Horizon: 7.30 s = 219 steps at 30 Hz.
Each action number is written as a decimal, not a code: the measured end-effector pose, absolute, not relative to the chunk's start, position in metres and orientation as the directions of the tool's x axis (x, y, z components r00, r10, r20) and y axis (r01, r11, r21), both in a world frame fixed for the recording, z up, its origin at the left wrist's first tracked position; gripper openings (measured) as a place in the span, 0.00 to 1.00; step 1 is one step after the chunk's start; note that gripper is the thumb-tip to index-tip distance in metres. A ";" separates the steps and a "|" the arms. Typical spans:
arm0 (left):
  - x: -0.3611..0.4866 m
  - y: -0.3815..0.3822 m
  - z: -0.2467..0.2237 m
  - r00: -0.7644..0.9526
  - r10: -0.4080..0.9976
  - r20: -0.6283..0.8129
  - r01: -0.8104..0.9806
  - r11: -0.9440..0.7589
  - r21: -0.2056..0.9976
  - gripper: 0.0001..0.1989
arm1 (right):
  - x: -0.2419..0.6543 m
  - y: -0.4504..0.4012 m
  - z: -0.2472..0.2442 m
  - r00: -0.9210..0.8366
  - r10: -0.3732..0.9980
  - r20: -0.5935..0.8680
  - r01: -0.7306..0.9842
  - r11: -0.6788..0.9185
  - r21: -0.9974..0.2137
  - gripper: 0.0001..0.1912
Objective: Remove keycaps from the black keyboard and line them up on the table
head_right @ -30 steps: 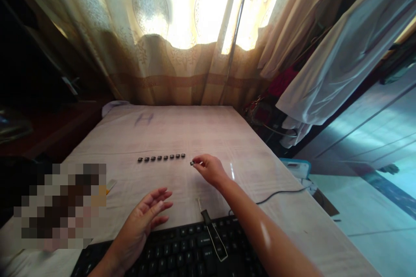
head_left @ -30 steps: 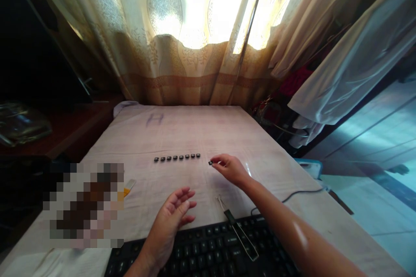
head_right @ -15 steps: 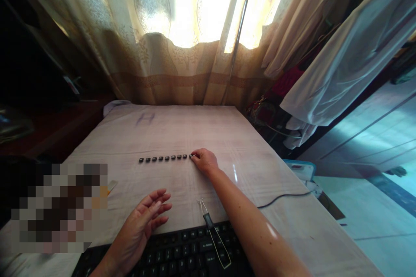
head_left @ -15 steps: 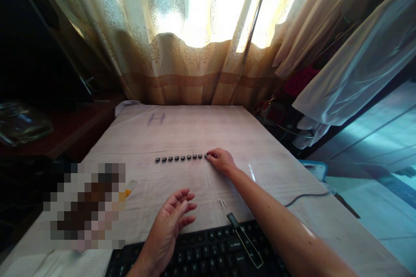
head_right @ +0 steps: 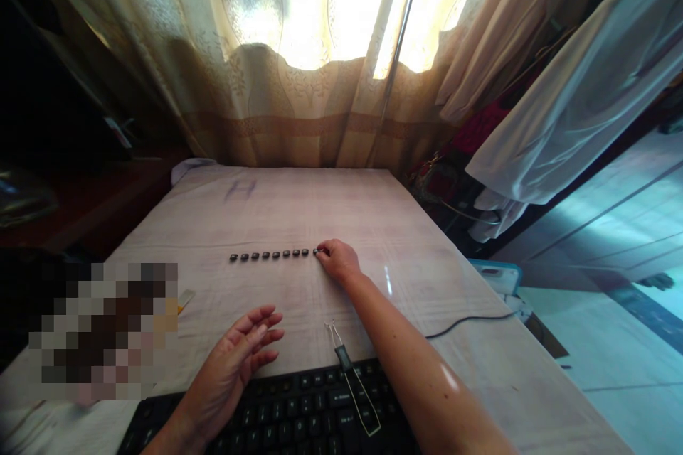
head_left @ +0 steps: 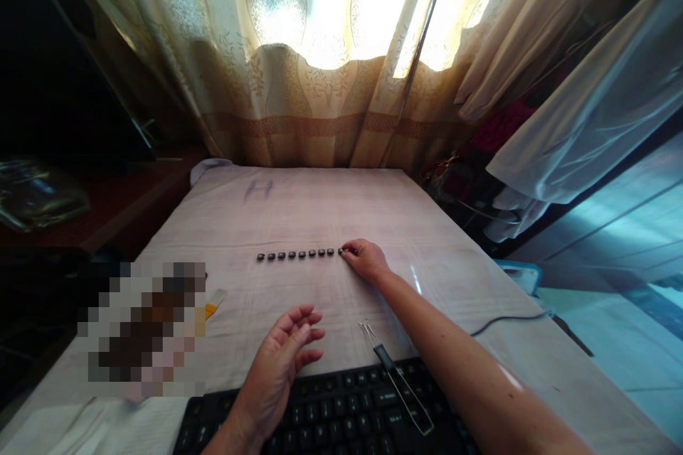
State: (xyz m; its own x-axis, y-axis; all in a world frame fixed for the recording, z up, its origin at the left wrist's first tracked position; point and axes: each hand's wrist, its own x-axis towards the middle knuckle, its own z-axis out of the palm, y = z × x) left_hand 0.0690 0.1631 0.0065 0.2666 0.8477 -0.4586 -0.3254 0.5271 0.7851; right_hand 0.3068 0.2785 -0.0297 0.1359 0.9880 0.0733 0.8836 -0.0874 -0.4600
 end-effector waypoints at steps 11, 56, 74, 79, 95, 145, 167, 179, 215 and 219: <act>0.070 0.164 0.009 0.254 0.846 -0.468 -0.327 0.531 0.782 0.24 | 0.306 0.275 -0.029 0.128 0.987 0.094 0.877 -0.068 -0.476 0.12; 0.071 0.163 0.006 0.304 0.885 -0.352 -0.339 0.446 0.828 0.15 | 0.327 0.145 0.014 -0.770 0.624 -0.134 0.617 0.781 0.095 0.11; 0.071 0.162 0.006 0.293 0.895 -0.336 -0.353 0.428 0.832 0.14 | 0.281 0.108 0.006 -0.132 0.991 0.013 0.193 0.039 -0.980 0.14; 0.071 0.163 0.002 0.298 0.894 -0.333 -0.357 0.428 0.830 0.15 | 0.276 0.109 0.003 -0.187 0.982 0.007 0.206 0.046 -0.978 0.12; 0.071 0.163 0.000 0.312 0.897 -0.313 -0.355 0.415 0.837 0.15 | 0.270 0.109 0.003 -0.291 0.951 0.105 0.507 0.246 -0.826 0.08; 0.073 0.161 0.002 0.299 0.909 -0.291 -0.328 0.384 0.863 0.15 | 0.268 0.110 0.013 -0.624 0.767 0.147 0.682 0.627 -0.376 0.08; 0.079 0.153 -0.002 0.316 0.935 -0.161 -0.191 0.229 0.954 0.17 | 0.264 0.111 0.013 -0.569 0.816 0.103 0.755 0.568 -0.328 0.07; 0.078 0.152 -0.003 0.289 0.950 -0.117 -0.196 0.178 0.964 0.18 | 0.271 0.114 0.006 -0.446 0.888 0.116 0.731 0.436 -0.525 0.07; 0.043 0.102 -0.013 0.609 0.766 0.203 0.714 -0.642 0.280 0.28 | 0.274 0.104 -0.008 -0.027 0.993 0.119 0.302 0.121 -0.945 0.15; 0.042 0.102 -0.014 0.610 0.764 0.210 0.710 -0.644 0.283 0.28 | 0.274 0.105 -0.010 -0.005 0.997 0.081 0.246 0.080 -0.966 0.16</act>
